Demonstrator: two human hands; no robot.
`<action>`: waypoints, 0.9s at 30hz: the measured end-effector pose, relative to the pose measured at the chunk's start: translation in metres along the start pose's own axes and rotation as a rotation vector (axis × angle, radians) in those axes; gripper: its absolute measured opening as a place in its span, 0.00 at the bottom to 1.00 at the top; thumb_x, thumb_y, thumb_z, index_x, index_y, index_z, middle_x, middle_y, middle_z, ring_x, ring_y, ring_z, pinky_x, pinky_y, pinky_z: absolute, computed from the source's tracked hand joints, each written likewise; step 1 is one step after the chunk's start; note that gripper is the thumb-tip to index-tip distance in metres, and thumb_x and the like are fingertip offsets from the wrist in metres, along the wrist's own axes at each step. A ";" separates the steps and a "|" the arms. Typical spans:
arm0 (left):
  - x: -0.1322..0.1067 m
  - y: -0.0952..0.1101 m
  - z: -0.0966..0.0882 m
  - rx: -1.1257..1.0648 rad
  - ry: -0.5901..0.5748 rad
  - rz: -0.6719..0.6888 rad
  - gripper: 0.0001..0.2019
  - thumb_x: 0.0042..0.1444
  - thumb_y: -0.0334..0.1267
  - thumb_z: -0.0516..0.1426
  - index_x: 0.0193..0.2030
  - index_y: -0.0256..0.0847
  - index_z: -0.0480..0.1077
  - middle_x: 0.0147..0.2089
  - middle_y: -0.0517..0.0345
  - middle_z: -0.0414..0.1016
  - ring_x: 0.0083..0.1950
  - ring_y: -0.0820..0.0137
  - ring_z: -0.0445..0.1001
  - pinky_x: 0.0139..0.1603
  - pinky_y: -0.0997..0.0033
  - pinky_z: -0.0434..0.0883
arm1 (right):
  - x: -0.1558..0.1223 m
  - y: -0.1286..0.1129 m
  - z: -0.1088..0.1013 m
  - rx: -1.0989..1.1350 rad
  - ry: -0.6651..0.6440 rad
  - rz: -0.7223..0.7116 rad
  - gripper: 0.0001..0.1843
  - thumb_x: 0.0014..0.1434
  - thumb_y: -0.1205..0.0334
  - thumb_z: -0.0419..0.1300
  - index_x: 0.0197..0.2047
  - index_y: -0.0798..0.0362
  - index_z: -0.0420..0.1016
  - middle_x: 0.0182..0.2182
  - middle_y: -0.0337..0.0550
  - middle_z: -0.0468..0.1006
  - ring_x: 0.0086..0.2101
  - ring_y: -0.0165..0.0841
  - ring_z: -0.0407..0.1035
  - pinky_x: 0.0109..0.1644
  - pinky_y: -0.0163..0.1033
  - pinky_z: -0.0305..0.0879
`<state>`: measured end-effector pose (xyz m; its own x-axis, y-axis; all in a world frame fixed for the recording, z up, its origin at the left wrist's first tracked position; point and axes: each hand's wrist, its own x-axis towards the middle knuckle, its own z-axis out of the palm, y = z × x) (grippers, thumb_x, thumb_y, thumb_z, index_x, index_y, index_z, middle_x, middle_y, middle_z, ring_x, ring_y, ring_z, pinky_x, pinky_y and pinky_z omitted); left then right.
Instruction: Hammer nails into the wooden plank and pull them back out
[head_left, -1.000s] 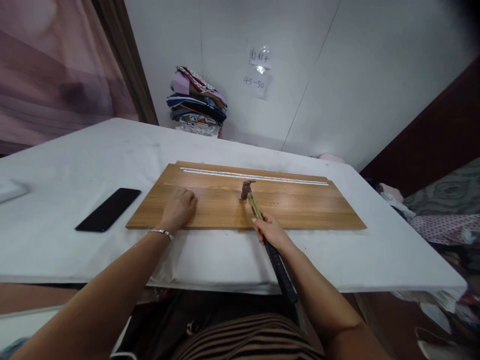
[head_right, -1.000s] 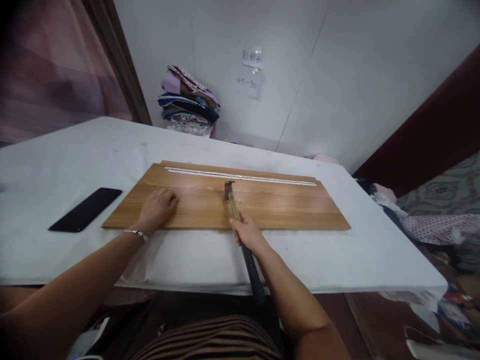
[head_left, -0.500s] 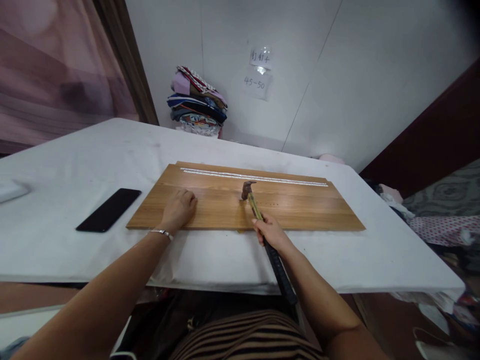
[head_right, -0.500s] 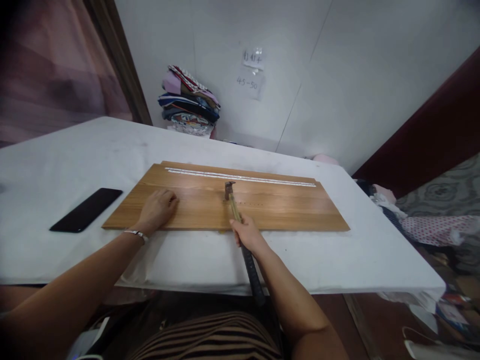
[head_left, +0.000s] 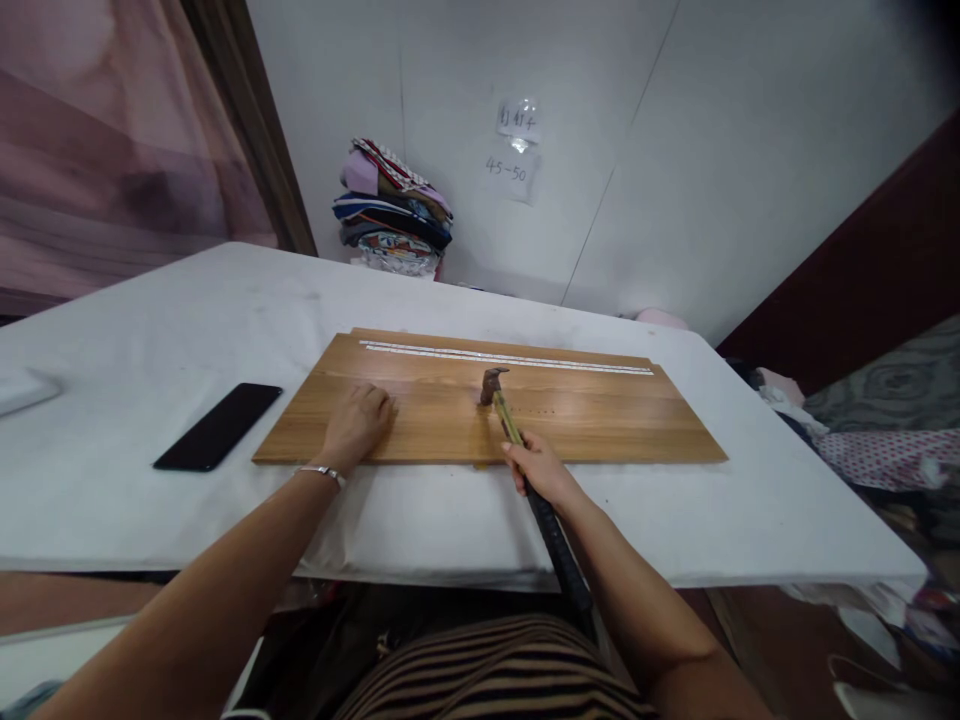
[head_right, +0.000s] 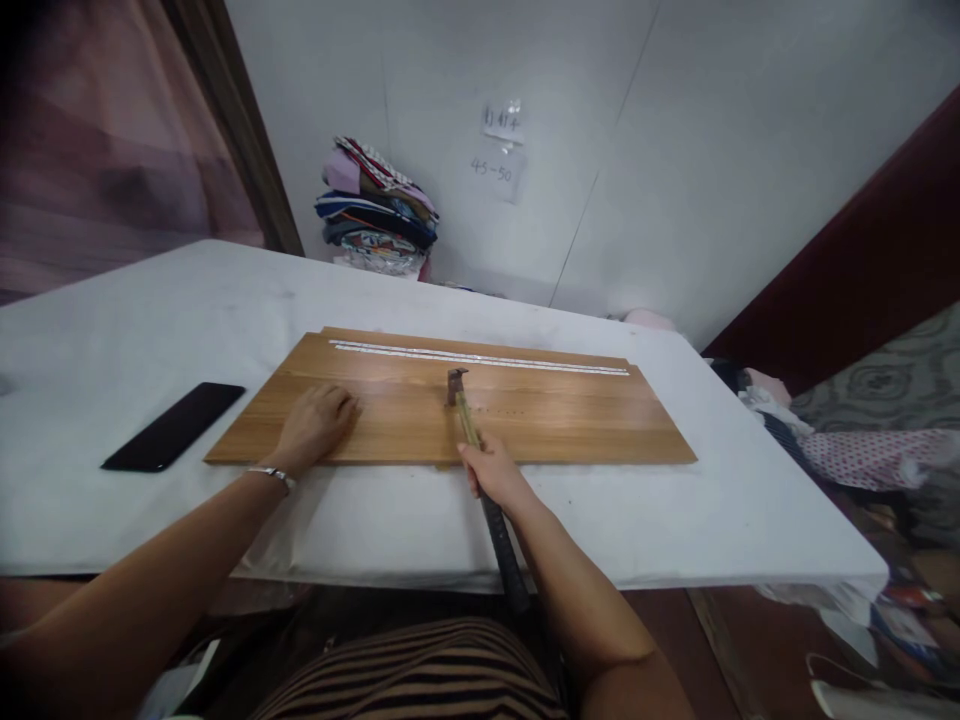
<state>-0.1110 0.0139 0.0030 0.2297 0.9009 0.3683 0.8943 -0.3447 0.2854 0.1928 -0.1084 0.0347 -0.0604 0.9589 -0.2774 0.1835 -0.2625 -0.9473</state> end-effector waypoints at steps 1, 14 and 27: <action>0.000 0.000 0.000 -0.008 0.007 0.004 0.14 0.63 0.42 0.49 0.28 0.45 0.67 0.37 0.44 0.76 0.45 0.56 0.75 0.51 0.56 0.70 | 0.000 0.000 0.000 0.001 0.003 0.003 0.18 0.56 0.44 0.60 0.30 0.47 0.60 0.12 0.26 0.62 0.13 0.26 0.57 0.17 0.33 0.55; -0.008 0.077 -0.006 -0.740 0.023 -0.277 0.14 0.60 0.52 0.57 0.36 0.43 0.73 0.37 0.51 0.79 0.43 0.60 0.76 0.49 0.60 0.70 | 0.006 -0.021 0.008 0.050 0.028 -0.052 0.13 0.58 0.50 0.60 0.33 0.47 0.62 0.12 0.26 0.63 0.12 0.27 0.56 0.17 0.33 0.55; 0.021 0.123 -0.052 -1.339 -0.276 -0.525 0.18 0.54 0.53 0.65 0.36 0.40 0.67 0.24 0.64 0.69 0.20 0.76 0.65 0.21 0.75 0.61 | 0.021 -0.016 0.017 -0.242 -0.083 -0.403 0.16 0.64 0.50 0.60 0.50 0.46 0.81 0.40 0.43 0.82 0.43 0.40 0.76 0.48 0.45 0.74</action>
<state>-0.0156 -0.0233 0.0919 0.1991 0.9654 -0.1683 -0.0853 0.1881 0.9784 0.1716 -0.0862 0.0408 -0.2497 0.9647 0.0835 0.3518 0.1707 -0.9204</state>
